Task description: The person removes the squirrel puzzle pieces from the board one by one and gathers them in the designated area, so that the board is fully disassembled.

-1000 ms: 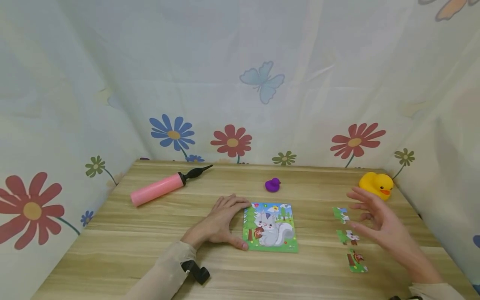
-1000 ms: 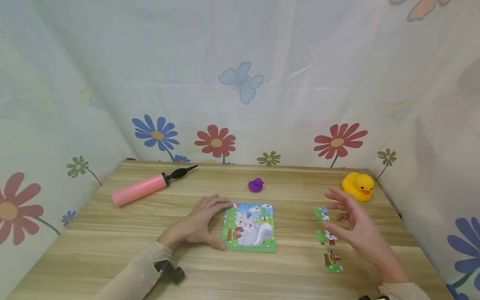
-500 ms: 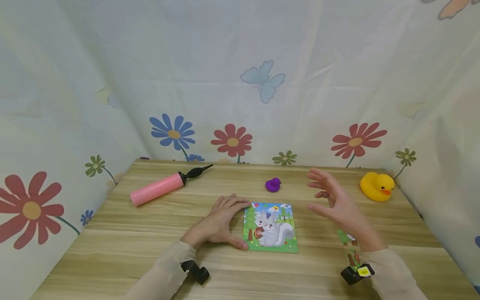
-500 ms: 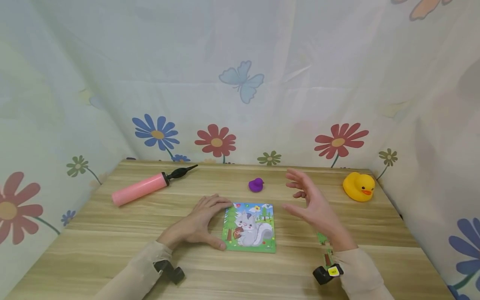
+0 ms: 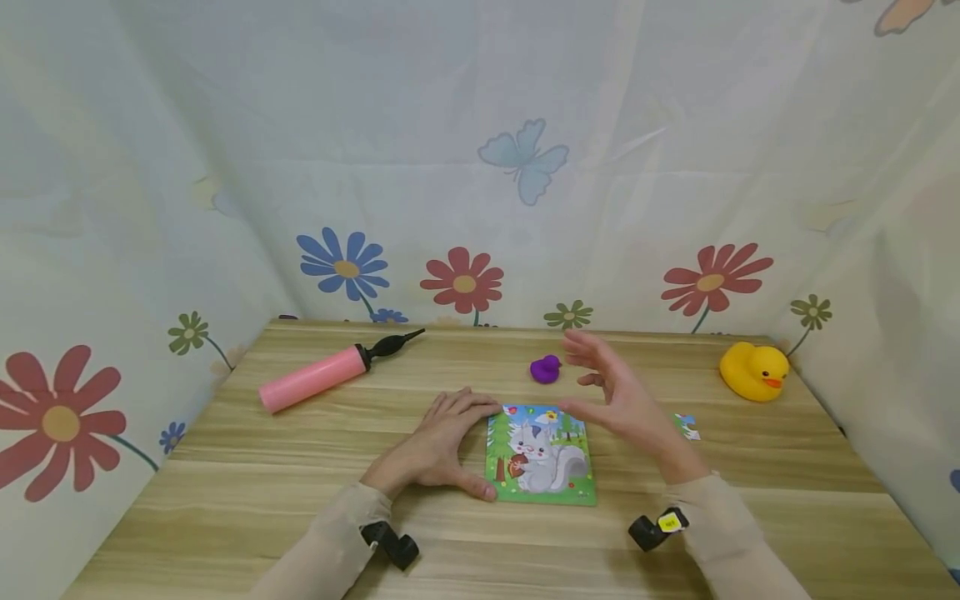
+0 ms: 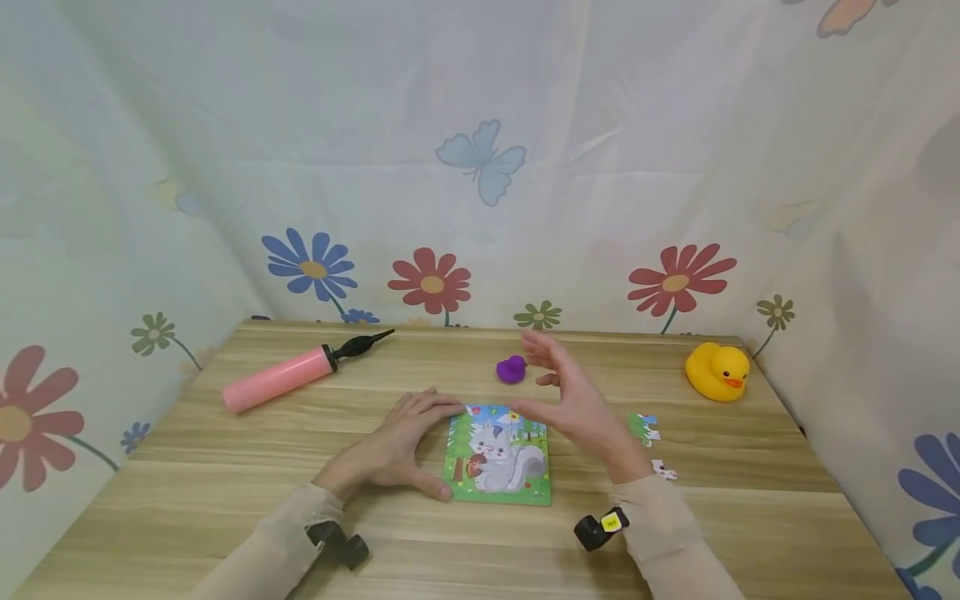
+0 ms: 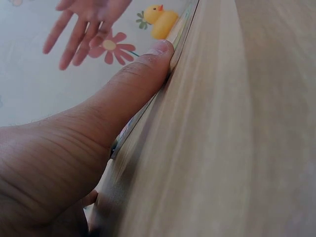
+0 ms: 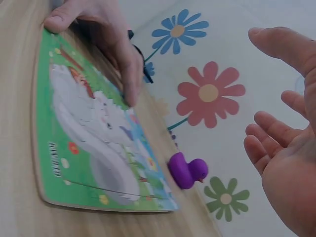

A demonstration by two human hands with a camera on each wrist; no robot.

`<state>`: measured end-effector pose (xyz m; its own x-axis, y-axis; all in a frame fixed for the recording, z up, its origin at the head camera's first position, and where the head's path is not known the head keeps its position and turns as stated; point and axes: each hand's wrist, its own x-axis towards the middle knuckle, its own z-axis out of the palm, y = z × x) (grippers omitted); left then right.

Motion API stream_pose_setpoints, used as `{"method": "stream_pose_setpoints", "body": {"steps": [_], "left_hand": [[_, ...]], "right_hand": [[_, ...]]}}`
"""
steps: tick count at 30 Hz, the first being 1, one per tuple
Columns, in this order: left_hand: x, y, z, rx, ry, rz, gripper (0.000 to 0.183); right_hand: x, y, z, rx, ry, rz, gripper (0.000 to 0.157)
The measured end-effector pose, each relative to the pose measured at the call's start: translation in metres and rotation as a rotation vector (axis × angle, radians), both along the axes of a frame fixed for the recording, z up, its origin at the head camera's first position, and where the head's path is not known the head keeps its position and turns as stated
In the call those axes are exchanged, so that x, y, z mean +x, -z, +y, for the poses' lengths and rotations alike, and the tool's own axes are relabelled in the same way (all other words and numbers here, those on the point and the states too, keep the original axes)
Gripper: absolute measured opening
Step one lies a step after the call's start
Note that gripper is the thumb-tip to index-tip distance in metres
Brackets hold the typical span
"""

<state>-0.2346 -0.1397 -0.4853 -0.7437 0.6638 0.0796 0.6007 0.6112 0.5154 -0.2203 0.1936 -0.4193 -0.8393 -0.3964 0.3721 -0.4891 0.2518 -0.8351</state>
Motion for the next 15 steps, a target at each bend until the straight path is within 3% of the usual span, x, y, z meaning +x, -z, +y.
{"method": "stream_pose_setpoints", "body": {"steps": [7,15], "left_hand": [[0.001,-0.001,-0.001,-0.014,-0.004,-0.006,0.122],[0.002,-0.004,0.0,-0.012,-0.003,-0.008,0.12]], "right_hand": [[-0.006,0.025,-0.015,0.024,-0.049,-0.068,0.088],[-0.005,0.045,-0.024,0.066,-0.038,-0.161,0.086]]}}
